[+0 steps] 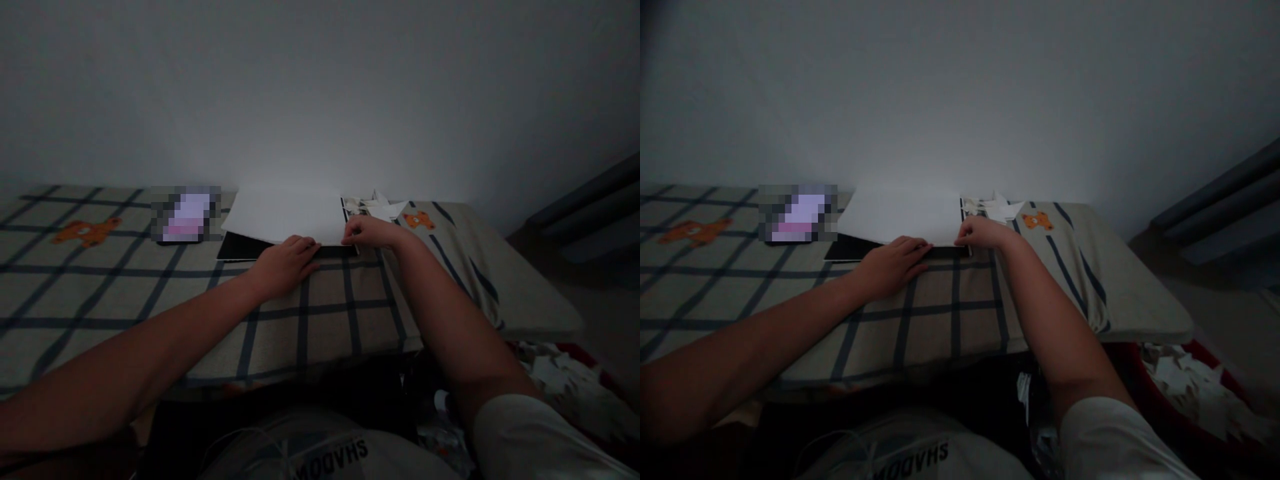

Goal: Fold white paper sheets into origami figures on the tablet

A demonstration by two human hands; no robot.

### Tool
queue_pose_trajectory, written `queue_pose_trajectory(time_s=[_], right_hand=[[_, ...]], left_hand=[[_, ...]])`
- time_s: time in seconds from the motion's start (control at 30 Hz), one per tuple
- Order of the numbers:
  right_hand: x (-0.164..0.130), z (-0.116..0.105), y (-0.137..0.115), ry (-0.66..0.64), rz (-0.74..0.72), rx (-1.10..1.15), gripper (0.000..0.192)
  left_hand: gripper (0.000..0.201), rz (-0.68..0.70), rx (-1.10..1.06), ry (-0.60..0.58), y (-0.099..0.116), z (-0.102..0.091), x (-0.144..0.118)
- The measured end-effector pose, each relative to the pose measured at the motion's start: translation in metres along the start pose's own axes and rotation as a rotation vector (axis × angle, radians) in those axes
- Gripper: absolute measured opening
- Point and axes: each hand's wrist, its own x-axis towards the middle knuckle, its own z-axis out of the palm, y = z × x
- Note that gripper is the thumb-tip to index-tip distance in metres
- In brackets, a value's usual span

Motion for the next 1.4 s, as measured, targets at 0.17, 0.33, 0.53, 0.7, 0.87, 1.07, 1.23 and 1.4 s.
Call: queue_pose_trajectory(time_s=[0.17, 0.33, 0.53, 0.7, 0.87, 1.07, 1.23, 1.4], right_hand=[[0.000, 0.002, -0.001, -0.002, 0.022, -0.021, 0.014], [0.001, 0.003, -0.001, 0.014, -0.002, -0.050, 0.012], [0.000, 0.002, -0.005, 0.009, 0.019, -0.019, 0.013], [-0.002, 0.001, -0.013, 0.065, -0.001, 0.002, 0.016], [-0.007, -0.004, -0.014, 0.039, -0.022, 0.037, 0.012], [-0.008, -0.007, -0.002, -0.011, 0.055, 0.107, 0.016], [-0.009, -0.010, -0.001, -0.021, 0.075, 0.131, 0.018], [-0.014, -0.016, -0.013, 0.158, 0.042, 0.087, 0.019]], left_hand=[[0.046, -0.005, 0.002, -0.012, 0.000, -0.001, 0.002], [0.048, -0.006, -0.002, -0.041, 0.000, -0.005, 0.002], [0.055, -0.032, -0.002, -0.057, 0.004, -0.010, 0.002], [0.059, -0.042, 0.000, -0.049, 0.006, -0.014, 0.005], [0.062, -0.023, 0.010, -0.054, 0.009, -0.016, 0.006], [0.064, -0.005, 0.046, -0.057, 0.009, -0.012, 0.008], [0.066, 0.005, 0.053, -0.079, 0.006, -0.010, 0.011], [0.068, 0.008, 0.041, -0.085, 0.006, -0.013, 0.012]])
